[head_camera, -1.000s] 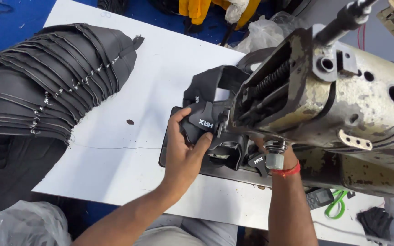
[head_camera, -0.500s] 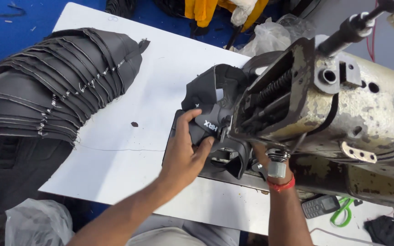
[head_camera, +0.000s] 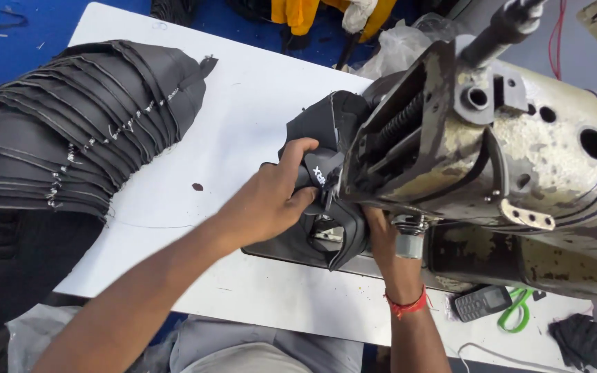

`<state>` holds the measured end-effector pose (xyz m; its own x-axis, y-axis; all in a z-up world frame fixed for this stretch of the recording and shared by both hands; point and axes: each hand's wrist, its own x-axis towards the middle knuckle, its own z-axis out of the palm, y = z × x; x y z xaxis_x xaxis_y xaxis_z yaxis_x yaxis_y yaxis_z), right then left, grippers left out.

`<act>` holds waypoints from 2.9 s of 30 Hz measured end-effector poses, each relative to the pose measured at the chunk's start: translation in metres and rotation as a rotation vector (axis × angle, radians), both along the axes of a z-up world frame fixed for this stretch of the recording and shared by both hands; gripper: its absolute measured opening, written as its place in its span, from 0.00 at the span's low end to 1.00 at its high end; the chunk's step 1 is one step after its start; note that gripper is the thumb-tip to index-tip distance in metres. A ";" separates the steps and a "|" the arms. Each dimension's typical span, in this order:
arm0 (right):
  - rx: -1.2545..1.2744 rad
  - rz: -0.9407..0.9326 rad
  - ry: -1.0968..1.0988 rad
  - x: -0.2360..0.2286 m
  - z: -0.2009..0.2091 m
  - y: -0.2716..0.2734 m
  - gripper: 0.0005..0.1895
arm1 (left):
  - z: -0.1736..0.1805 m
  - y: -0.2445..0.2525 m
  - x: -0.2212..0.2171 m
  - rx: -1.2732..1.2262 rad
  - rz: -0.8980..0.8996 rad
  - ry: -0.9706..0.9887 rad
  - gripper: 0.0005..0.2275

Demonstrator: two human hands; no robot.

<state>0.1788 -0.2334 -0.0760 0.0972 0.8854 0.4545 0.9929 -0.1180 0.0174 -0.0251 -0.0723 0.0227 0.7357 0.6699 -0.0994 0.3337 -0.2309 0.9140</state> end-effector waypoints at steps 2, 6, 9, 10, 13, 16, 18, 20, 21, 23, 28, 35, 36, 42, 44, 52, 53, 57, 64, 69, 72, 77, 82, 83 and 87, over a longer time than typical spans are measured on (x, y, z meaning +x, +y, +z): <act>0.030 0.032 0.028 -0.003 0.004 -0.002 0.27 | 0.012 0.009 0.003 0.105 -0.158 0.312 0.28; 0.018 0.021 -0.017 0.003 0.000 -0.001 0.25 | -0.011 0.036 0.014 0.479 -0.052 0.452 0.10; 0.050 0.117 0.054 0.038 -0.037 0.005 0.21 | -0.021 0.063 0.030 0.907 0.096 -0.021 0.09; 0.028 0.122 0.341 0.057 -0.067 0.003 0.15 | -0.021 0.065 0.034 0.444 -0.071 0.211 0.13; 0.024 0.089 0.422 0.066 -0.064 0.006 0.07 | -0.043 0.068 0.032 -0.179 -0.289 0.271 0.20; 0.146 0.043 0.462 0.037 0.000 0.002 0.09 | -0.058 0.041 0.004 -0.339 -0.164 0.071 0.20; 0.239 0.034 0.716 0.024 0.015 -0.014 0.12 | -0.080 0.018 -0.019 -0.357 0.010 0.030 0.21; 0.253 -0.080 1.203 0.023 -0.003 -0.042 0.11 | -0.119 -0.003 -0.043 -0.487 0.173 -0.036 0.24; 0.241 -0.083 1.209 0.014 0.007 -0.053 0.11 | -0.124 -0.010 -0.052 -0.498 0.179 -0.030 0.24; 0.104 -0.391 1.174 -0.002 0.031 -0.069 0.31 | -0.129 -0.017 -0.068 -0.395 0.293 0.303 0.31; 0.107 -0.531 1.215 -0.042 0.075 -0.069 0.25 | -0.133 -0.020 -0.062 -0.279 0.402 0.033 0.24; -0.119 -0.219 0.704 -0.085 0.102 -0.055 0.24 | -0.053 0.001 -0.066 0.228 0.506 -0.417 0.14; -0.124 -0.221 0.707 -0.092 0.112 -0.045 0.24 | -0.046 -0.003 -0.072 0.224 0.505 -0.413 0.14; -0.006 0.011 0.396 -0.122 0.142 0.017 0.19 | -0.014 -0.025 -0.090 0.770 0.473 -0.195 0.12; -0.104 -0.009 0.161 -0.126 0.142 0.034 0.21 | -0.008 -0.031 -0.092 0.783 0.451 -0.252 0.11; -0.103 0.017 0.184 -0.117 0.124 0.041 0.18 | 0.008 -0.034 -0.089 0.926 0.228 -0.275 0.08; -0.088 -0.008 0.198 -0.115 0.120 0.039 0.17 | 0.009 -0.032 -0.087 0.980 0.176 -0.292 0.08; -0.016 0.037 0.198 -0.106 0.105 0.039 0.16 | 0.018 -0.037 -0.082 1.056 0.114 -0.295 0.08; -0.061 0.006 0.296 -0.114 0.117 0.033 0.15 | 0.056 -0.019 -0.093 1.054 0.331 -0.237 0.14; -0.107 -0.138 0.722 -0.096 0.110 -0.022 0.27 | 0.004 0.029 -0.076 1.110 0.421 0.046 0.37; 0.082 -0.017 1.149 -0.067 0.075 -0.054 0.11 | -0.031 0.015 -0.059 -0.116 0.103 -0.016 0.41; 0.199 -0.411 1.828 -0.043 0.016 -0.057 0.07 | -0.061 -0.014 -0.042 -0.927 -0.237 -0.519 0.39; 0.337 -0.141 2.060 -0.052 0.035 -0.030 0.10 | -0.056 -0.019 -0.044 -0.887 -0.196 -0.469 0.37; 0.428 0.025 2.262 -0.050 0.035 -0.025 0.13 | -0.057 -0.017 -0.045 -0.907 -0.218 -0.512 0.36; 0.408 0.057 2.298 -0.047 0.023 -0.013 0.02 | -0.063 -0.024 -0.036 -0.960 -0.151 -0.519 0.35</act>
